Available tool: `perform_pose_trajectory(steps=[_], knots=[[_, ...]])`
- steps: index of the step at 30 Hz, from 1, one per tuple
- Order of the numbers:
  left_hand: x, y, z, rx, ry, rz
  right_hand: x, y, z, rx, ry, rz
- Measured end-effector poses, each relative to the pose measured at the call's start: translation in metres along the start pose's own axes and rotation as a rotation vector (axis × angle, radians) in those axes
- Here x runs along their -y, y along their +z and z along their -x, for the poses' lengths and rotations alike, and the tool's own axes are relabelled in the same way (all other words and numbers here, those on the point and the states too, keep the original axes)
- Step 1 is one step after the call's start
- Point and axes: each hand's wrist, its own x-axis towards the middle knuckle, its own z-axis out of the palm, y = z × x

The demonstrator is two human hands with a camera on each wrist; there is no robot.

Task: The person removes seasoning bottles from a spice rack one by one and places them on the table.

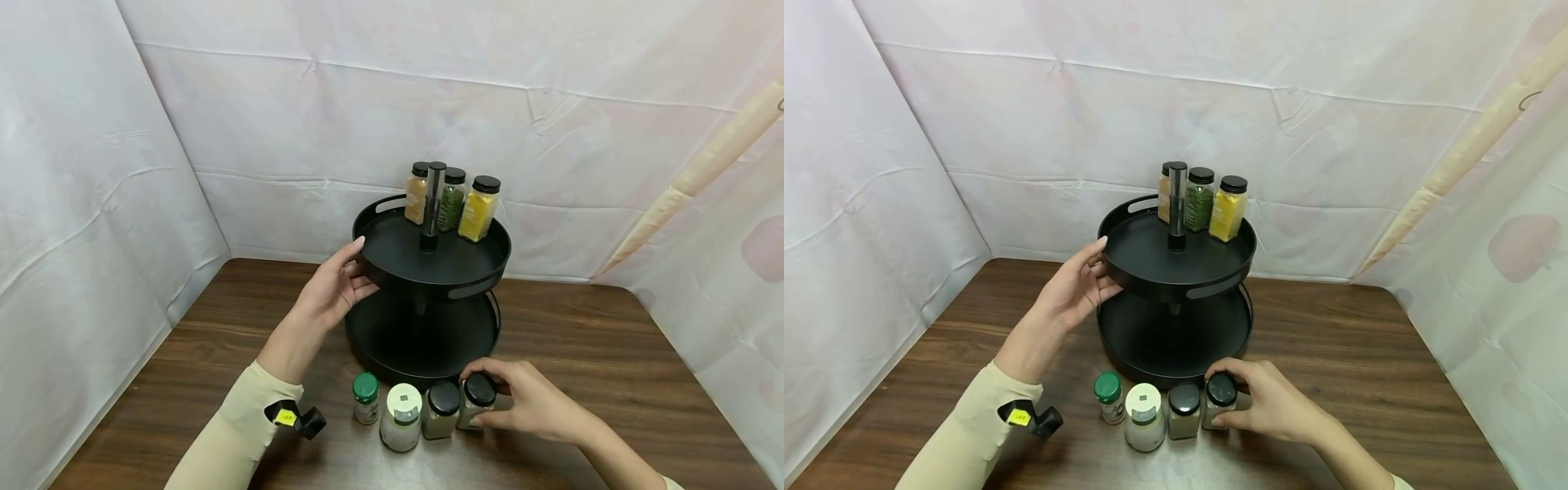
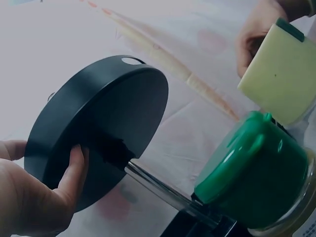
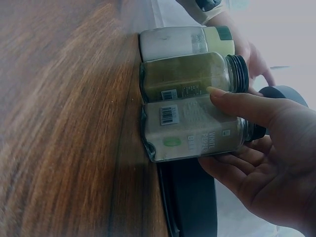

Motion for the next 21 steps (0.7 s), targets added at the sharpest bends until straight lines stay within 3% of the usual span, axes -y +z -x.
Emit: perform_pose_trajectory(steps=[7, 16, 21], knots=[[0.001, 0.005, 0.005, -0.021, 0.008, 0.002, 0.001, 0.0, -0.001, -0.001, -0.009, -0.003], [0.009, 0.023, 0.017, 0.091, -0.035, -0.019, -0.001, 0.0, 0.0, -0.003, -0.009, 0.002], [0.009, 0.023, 0.017, 0.1, -0.035, 0.012, -0.001, 0.0, 0.001, -0.004, -0.017, -0.002]])
